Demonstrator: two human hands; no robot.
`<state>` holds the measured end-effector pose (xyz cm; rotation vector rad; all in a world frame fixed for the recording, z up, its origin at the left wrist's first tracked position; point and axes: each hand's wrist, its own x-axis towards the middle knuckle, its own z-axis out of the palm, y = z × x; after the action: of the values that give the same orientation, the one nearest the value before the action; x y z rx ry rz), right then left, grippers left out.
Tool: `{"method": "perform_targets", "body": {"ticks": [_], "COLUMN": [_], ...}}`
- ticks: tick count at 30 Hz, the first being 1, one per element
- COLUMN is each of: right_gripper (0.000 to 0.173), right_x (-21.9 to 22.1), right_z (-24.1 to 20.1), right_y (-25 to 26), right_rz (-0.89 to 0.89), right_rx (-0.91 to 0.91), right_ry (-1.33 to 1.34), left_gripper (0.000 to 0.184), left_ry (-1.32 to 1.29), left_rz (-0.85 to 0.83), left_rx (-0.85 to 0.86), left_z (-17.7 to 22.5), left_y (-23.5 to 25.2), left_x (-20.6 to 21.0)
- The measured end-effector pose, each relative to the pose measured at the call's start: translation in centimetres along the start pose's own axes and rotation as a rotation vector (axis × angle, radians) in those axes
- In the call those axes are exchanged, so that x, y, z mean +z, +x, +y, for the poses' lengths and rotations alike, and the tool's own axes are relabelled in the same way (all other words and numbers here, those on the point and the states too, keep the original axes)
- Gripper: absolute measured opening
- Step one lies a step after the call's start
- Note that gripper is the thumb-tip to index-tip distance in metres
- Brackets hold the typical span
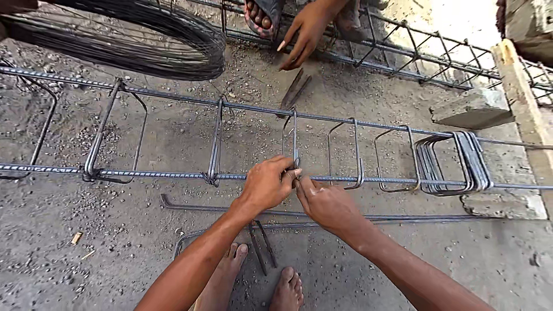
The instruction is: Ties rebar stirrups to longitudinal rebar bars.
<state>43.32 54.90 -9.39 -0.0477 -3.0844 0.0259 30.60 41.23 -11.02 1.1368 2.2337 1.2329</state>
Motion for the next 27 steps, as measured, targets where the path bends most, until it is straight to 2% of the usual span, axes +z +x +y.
{"method": "perform_targets", "body": {"ticks": [3, 7, 11, 14, 16, 19, 22, 24, 25, 27], "right_gripper": [0.036, 0.036, 0.050, 0.056, 0.054, 0.050, 0.048, 0.049, 0.051, 0.054], "right_x": [-0.7, -1.8, -1.3, -1.4, -1.3, -1.0, -1.0, -1.1, -1.1, -1.3], "right_z": [-2.4, -3.6, -3.1, -2.0, -1.5, -2.5, -3.3, -3.3, -3.1, -2.0], "right_y": [0.3, 1.7, 1.5, 1.6, 1.7, 1.5, 1.6, 1.6, 1.5, 0.7], "right_rz": [-0.086, -0.240, -0.284, -0.267, -0.286, -0.211, -0.132, -0.141, -0.175, -0.285], "right_rx": [0.117, 0.261, 0.271, 0.392, 0.541, 0.832, 1.072, 1.102, 1.065, 0.875], "right_ry": [-0.132, -0.158, -0.044, 0.258, 0.557, 1.141, 1.564, 1.691, 1.673, 1.405], "left_gripper": [0.020, 0.019, 0.031, 0.032, 0.028, 0.029, 0.028, 0.028, 0.028, 0.027], "left_ry": [0.079, 0.040, -0.078, 0.002, 0.069, 0.092, 0.191, 0.221, 0.220, 0.202], "left_rz": [-0.072, -0.140, -0.048, 0.029, 0.116, 0.134, 0.159, 0.167, 0.172, 0.177], "left_rx": [0.104, 0.116, 0.178, 0.126, 0.151, 0.141, 0.168, 0.182, 0.184, 0.185], "left_z": [0.8, 0.8, -1.4, -2.9, -2.9, -3.0, -3.3, -3.3, -3.3, -3.4], "left_y": [0.5, 0.9, 0.2, -0.3, -0.6, -0.6, -0.7, -0.5, -0.4, -0.4], "left_x": [-0.8, -1.7, -1.9, -1.3, -0.4, 0.2, 0.9, 0.9, 0.8, 0.7]}}
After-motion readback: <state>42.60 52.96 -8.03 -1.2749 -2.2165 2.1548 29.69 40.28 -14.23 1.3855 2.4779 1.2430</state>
